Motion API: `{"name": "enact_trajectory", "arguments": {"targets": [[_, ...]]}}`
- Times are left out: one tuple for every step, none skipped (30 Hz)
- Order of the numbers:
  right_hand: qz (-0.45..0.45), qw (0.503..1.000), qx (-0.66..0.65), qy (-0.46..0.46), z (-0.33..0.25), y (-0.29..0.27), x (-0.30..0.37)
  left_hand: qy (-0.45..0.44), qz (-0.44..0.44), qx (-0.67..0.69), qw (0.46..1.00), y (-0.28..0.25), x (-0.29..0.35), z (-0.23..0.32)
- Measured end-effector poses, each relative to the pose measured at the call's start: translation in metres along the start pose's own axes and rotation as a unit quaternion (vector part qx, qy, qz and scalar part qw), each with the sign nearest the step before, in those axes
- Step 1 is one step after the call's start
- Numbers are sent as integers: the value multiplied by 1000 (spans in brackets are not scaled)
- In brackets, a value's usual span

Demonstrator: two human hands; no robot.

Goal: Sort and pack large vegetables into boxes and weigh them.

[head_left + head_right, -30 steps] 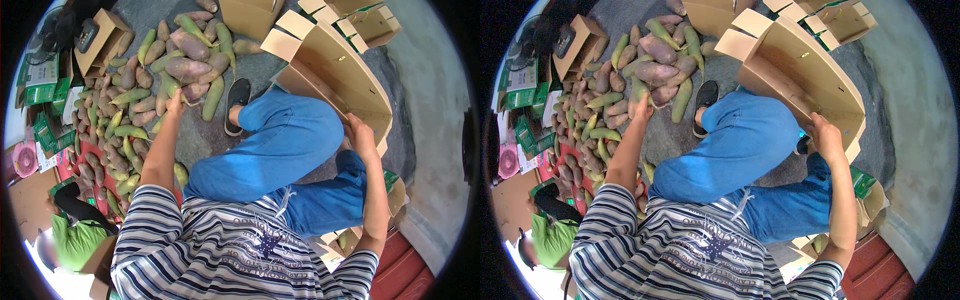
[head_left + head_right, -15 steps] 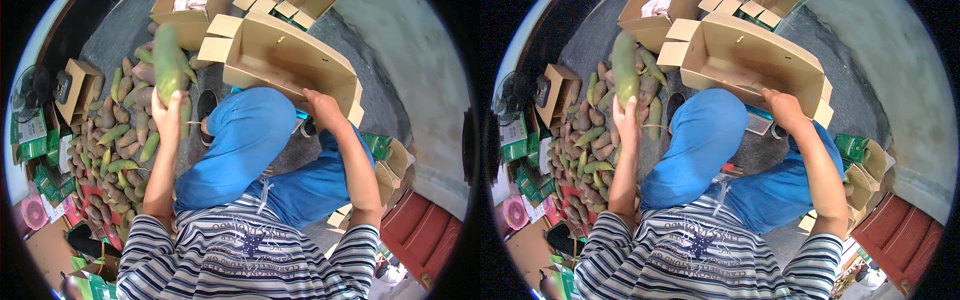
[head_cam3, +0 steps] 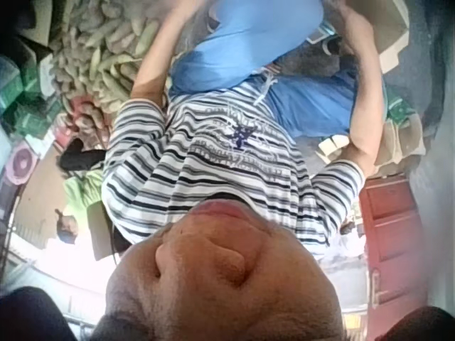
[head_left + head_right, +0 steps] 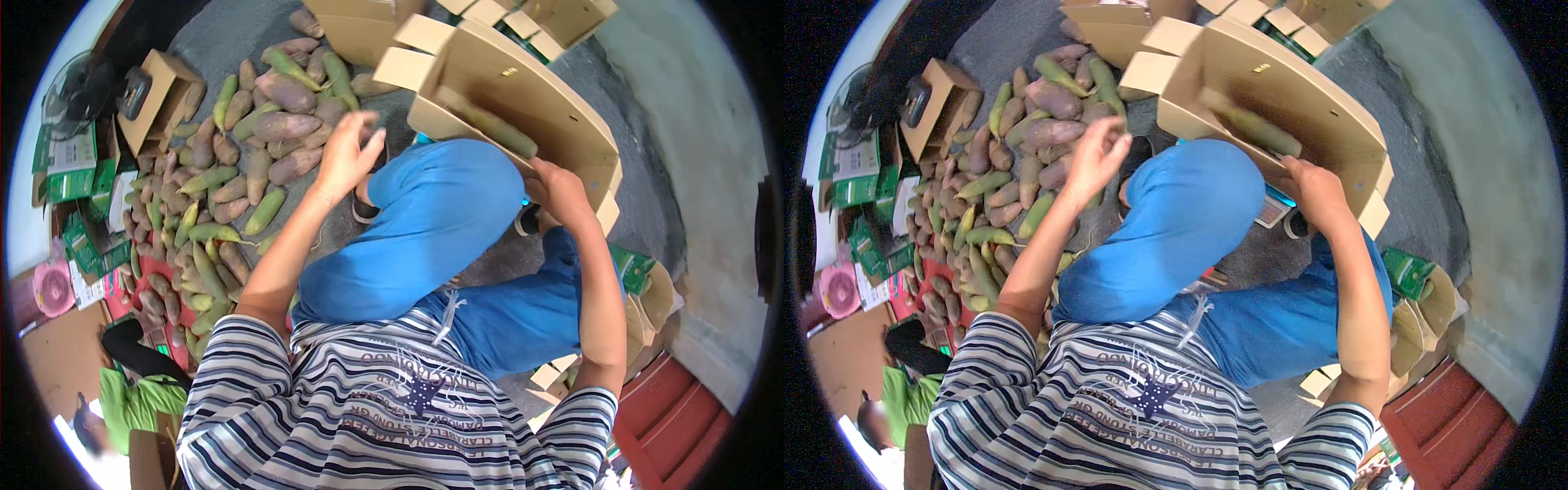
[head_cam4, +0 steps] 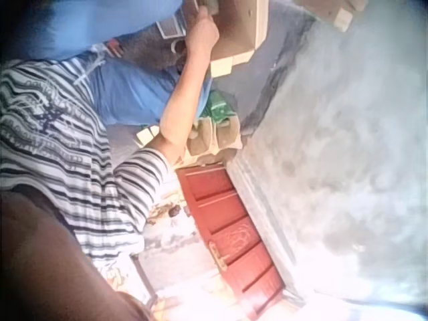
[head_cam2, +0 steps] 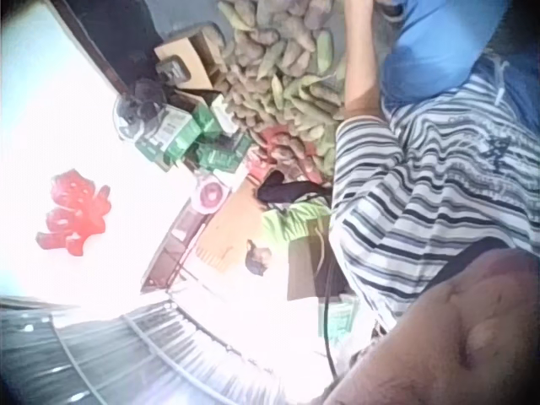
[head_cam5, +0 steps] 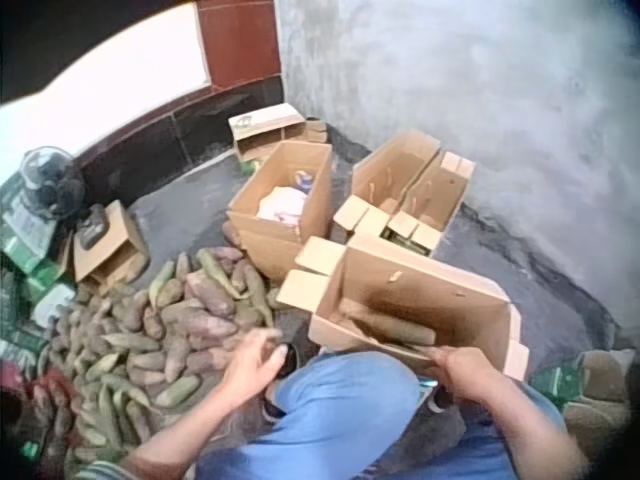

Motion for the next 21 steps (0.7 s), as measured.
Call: {"name": "enact_trajectory", "arguments": {"targets": [[-3,1000,1,-9,-4,-3,0,-11,-62,-34,997,2,10,-26],[-7,1000,-2,16,-7,-4,-2,-40,-88,-85,992,0,19,-48],[-13,999,-2,47,-8,-5,0,-66,-118,-130,982,-1,28,-65],[-6,999,-11,36,-6,-7,0,-70,-115,-130,982,-3,33,-78],[-9,999,-10,33,-5,-7,0,-91,-117,-196,969,-7,35,-92],[-6,1000,-9,26,-4,-6,1,-111,-120,-261,951,-11,35,-104],[-4,1000,-10,21,-4,-5,1,-114,-121,-260,951,-17,30,-111],[-7,1000,-9,21,-6,-5,2,-118,-111,-326,932,-24,22,-119],[-6,1000,1,15,-7,-5,2,-121,-100,-389,908,-30,13,-127],[-5,1000,11,10,-7,-6,1,-123,-102,-386,908,-34,5,-133],[-8,1000,13,10,-6,-4,0,-87,-83,-445,887,-38,-3,-138],[-10,1000,21,16,-4,-4,1,-51,-66,-498,863,-40,-10,-145],[-10,999,27,18,-4,-4,-1,-55,-65,-497,863,-43,-16,-160],[-14,999,28,15,-6,-5,-1,-34,-72,-543,836,-42,-20,-176],[-5,1000,29,9,-6,-5,-2,-12,-81,-587,806,-38,-24,-193],[3,1000,28,3,-7,-5,0,-34,-94,-580,808,-36,-26,-203],[-2,1000,29,0,-10,-5,0,-40,-96,-579,809,-36,-25,-213],[-2,1000,23,2,-11,-6,0,-27,-92,-595,798,-36,-27,-216],[-2,1000,15,4,-12,-6,-2,-14,-87,-610,787,-36,-27,-219],[-4,1000,16,0,-12,-7,-5,-18,-86,-611,787,-38,-25,-221],[-3,1000,18,2,-12,-7,-4,-20,-95,-601,793,-38,-26,-218]]}}
Point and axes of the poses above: each hand's wrist, its own x-axis away from the middle knuckle, its own y-axis out of the palm, z = x × y, the point moved 2 cm from there along -x, towards the middle knuckle
